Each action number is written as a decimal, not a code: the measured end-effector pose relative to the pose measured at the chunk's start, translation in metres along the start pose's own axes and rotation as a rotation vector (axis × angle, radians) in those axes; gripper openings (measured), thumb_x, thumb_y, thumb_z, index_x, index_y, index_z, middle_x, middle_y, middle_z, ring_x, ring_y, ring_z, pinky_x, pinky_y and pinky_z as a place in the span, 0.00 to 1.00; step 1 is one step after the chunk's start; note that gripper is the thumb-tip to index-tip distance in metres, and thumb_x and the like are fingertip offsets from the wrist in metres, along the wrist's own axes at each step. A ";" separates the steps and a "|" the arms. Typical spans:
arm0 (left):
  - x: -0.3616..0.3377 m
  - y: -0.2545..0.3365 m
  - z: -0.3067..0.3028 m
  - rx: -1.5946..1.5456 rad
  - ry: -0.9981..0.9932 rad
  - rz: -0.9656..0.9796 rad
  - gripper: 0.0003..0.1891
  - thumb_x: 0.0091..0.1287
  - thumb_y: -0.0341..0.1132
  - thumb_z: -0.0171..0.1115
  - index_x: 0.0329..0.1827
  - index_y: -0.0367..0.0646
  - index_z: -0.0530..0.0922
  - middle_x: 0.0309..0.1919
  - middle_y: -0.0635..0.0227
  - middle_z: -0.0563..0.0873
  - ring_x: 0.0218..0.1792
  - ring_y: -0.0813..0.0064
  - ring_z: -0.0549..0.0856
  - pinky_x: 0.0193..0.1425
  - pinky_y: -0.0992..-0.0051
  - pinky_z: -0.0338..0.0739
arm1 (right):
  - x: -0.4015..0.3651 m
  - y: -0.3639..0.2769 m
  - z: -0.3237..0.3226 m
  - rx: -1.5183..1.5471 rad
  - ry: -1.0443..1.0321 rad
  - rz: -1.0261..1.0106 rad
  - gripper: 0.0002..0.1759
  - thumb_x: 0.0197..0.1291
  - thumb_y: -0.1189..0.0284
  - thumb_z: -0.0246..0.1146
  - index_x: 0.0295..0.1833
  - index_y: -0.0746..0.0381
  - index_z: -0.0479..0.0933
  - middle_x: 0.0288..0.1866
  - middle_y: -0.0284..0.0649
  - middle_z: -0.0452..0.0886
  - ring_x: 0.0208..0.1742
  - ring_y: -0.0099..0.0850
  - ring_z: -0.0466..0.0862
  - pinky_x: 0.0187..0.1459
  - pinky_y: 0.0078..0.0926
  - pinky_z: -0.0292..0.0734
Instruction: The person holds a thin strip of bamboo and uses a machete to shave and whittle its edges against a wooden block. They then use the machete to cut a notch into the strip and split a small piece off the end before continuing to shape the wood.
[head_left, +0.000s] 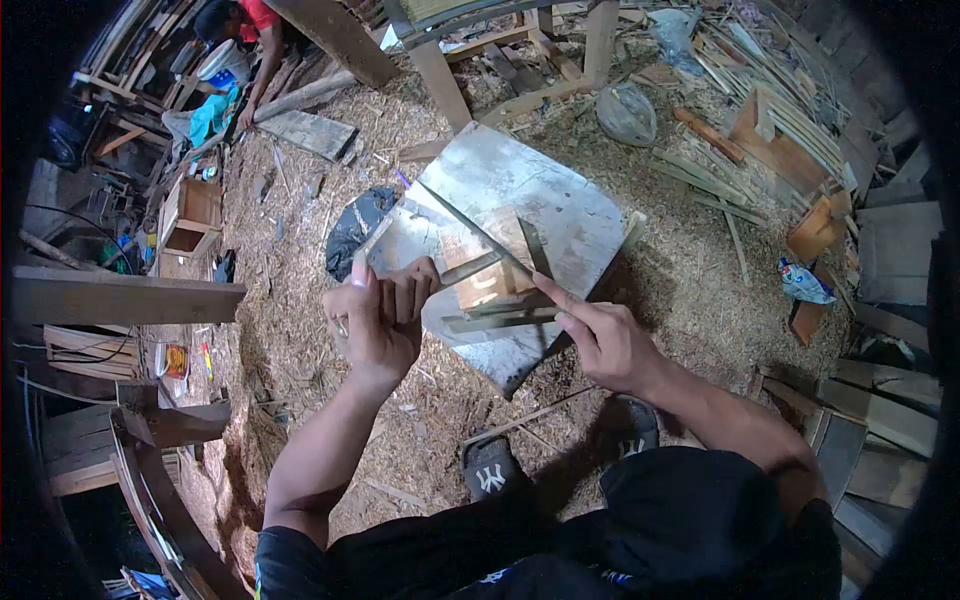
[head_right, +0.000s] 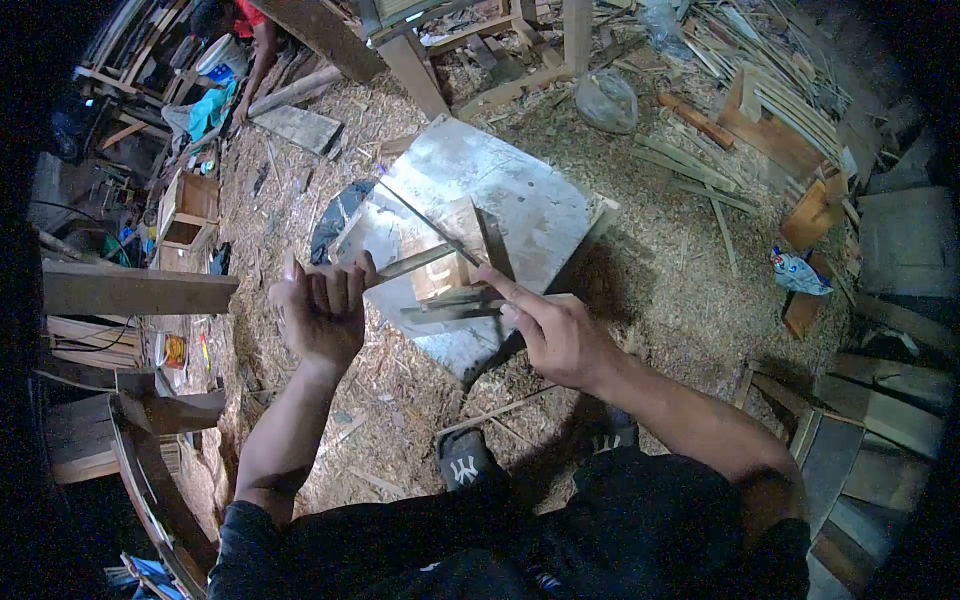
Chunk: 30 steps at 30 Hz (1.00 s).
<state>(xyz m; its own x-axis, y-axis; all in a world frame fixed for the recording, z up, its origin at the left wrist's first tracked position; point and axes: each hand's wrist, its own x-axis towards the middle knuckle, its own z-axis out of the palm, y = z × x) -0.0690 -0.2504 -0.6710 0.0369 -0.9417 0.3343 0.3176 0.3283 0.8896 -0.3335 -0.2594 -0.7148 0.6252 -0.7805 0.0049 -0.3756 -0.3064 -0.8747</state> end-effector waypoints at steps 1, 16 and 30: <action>0.000 0.000 0.001 -0.002 -0.007 0.001 0.32 0.81 0.49 0.43 0.13 0.53 0.52 0.09 0.75 0.52 0.14 0.76 0.49 0.50 0.66 0.69 | -0.001 -0.002 0.000 0.013 -0.018 0.072 0.28 0.72 0.79 0.52 0.77 0.64 0.66 0.39 0.60 0.84 0.27 0.44 0.83 0.35 0.36 0.78; -0.004 -0.009 0.006 -0.061 0.069 0.061 0.26 0.84 0.41 0.44 0.20 0.46 0.58 0.10 0.75 0.56 0.14 0.79 0.52 0.26 0.70 0.57 | -0.003 0.003 0.000 0.054 0.038 -0.036 0.28 0.74 0.72 0.55 0.78 0.55 0.65 0.47 0.63 0.84 0.40 0.55 0.88 0.42 0.43 0.83; -0.002 -0.009 0.004 -0.076 0.026 0.100 0.25 0.85 0.40 0.42 0.22 0.46 0.57 0.11 0.74 0.55 0.15 0.78 0.52 0.26 0.69 0.56 | 0.006 -0.002 -0.002 -0.043 -0.033 0.058 0.32 0.72 0.76 0.57 0.79 0.48 0.64 0.40 0.61 0.84 0.40 0.54 0.88 0.39 0.46 0.82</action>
<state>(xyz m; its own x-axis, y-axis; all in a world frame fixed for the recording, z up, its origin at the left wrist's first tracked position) -0.0757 -0.2512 -0.6788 0.0960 -0.9063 0.4117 0.3820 0.4155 0.8255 -0.3306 -0.2644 -0.7120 0.6233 -0.7796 -0.0613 -0.4404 -0.2852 -0.8513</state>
